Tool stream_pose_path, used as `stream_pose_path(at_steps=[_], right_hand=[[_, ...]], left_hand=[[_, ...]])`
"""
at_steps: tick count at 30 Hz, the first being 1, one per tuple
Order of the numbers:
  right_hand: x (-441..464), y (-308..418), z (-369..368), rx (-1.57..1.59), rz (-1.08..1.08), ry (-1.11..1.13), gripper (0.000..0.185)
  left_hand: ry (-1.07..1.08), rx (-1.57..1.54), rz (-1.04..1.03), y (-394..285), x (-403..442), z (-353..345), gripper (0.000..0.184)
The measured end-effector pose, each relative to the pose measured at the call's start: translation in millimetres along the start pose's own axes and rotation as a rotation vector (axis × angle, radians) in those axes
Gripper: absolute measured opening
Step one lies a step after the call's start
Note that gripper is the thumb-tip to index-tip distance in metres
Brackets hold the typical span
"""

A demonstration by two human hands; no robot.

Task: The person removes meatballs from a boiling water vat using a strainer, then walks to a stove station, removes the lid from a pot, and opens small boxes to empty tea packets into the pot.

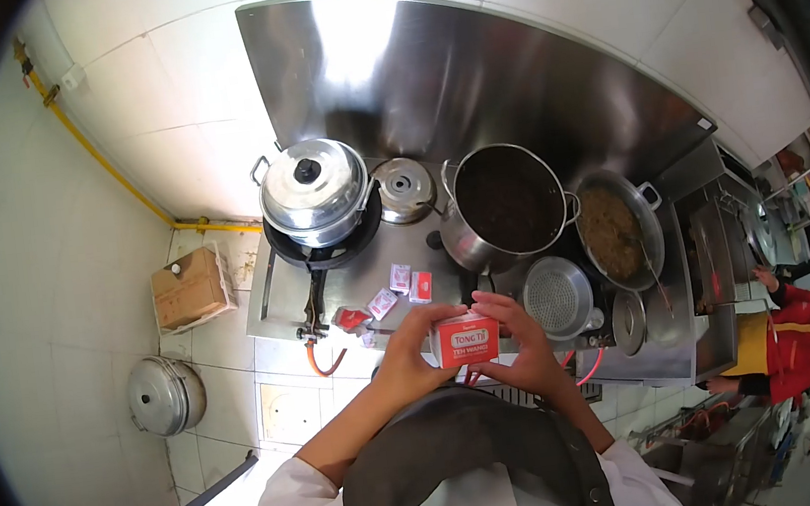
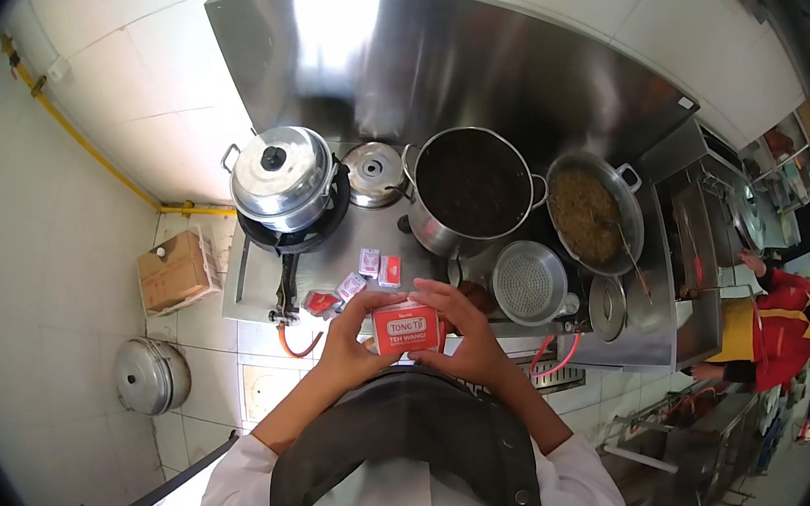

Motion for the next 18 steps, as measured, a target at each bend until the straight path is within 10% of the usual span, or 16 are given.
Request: stream_pose_path(at_steps=[8,18], right_hand=[[-21.7,-66.1,-45.6,1.460,-0.424,0.345,0.071],[-27.0,-75.6,-62.4,1.572,-0.354,0.523,0.070]], left_hand=[[-0.126,-0.560,0.017,8.8,-6.6,-15.6,0.061],[-0.036,-0.072,-0.089,-21.5,9.8,-2.7,0.049]])
Point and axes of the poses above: each hand's wrist, its own x-axis towards the middle knuckle, its own z-axis out of the back of the hand, y = z × x, the point moved 8 cm from there along x, towards the middle knuckle, and after that the axes turned 13 degrees about -z, right-handed, at the moved point
